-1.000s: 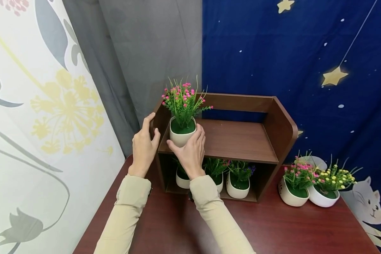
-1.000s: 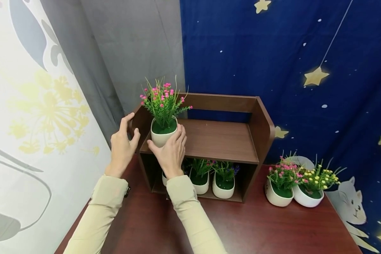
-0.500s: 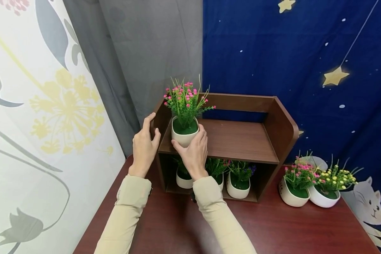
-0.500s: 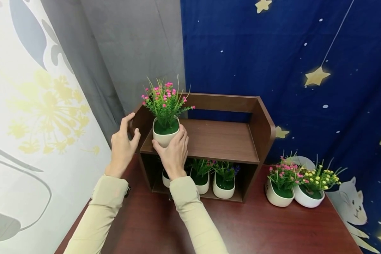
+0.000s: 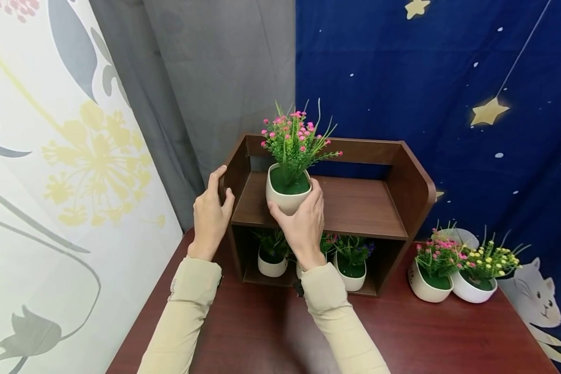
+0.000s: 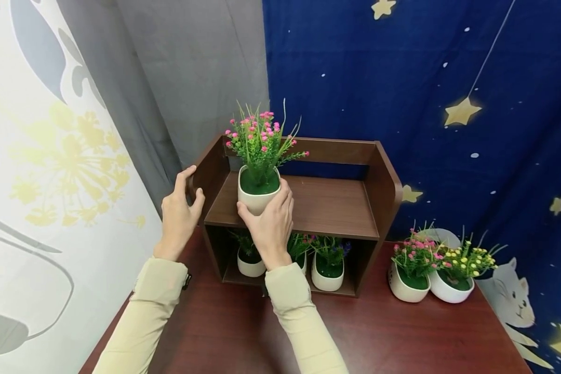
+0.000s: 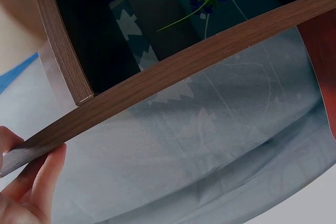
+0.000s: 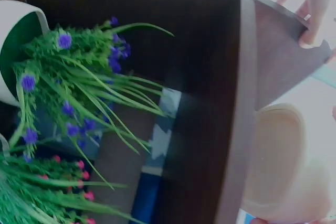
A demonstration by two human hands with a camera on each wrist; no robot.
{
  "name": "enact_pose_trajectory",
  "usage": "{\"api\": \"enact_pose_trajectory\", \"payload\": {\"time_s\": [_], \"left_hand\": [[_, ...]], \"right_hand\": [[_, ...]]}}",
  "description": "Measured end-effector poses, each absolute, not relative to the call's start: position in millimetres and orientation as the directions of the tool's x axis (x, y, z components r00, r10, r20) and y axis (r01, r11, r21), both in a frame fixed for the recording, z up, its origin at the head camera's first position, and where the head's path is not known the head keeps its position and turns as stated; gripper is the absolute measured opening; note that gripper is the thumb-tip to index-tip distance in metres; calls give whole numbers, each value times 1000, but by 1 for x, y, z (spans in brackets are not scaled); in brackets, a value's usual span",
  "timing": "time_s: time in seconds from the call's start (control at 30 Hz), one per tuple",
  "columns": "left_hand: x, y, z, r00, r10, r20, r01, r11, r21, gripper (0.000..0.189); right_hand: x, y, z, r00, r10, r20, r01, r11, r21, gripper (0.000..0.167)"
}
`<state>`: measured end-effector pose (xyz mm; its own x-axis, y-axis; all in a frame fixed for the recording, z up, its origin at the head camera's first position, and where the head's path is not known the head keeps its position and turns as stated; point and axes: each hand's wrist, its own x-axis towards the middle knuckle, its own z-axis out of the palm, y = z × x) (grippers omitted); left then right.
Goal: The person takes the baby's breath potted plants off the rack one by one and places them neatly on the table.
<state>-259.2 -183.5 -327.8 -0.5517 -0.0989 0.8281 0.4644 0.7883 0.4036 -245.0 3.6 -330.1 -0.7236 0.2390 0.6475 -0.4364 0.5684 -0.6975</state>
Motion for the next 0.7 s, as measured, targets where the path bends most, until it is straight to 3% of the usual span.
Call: {"api": "enact_pose_trajectory", "payload": {"time_s": [0.7], "left_hand": [[-260, -184, -328, -552, -98, 828, 467, 786, 404, 48]], "right_hand": [[-192, 58, -288, -699, 254, 669, -469, 543, -697, 93]]}}
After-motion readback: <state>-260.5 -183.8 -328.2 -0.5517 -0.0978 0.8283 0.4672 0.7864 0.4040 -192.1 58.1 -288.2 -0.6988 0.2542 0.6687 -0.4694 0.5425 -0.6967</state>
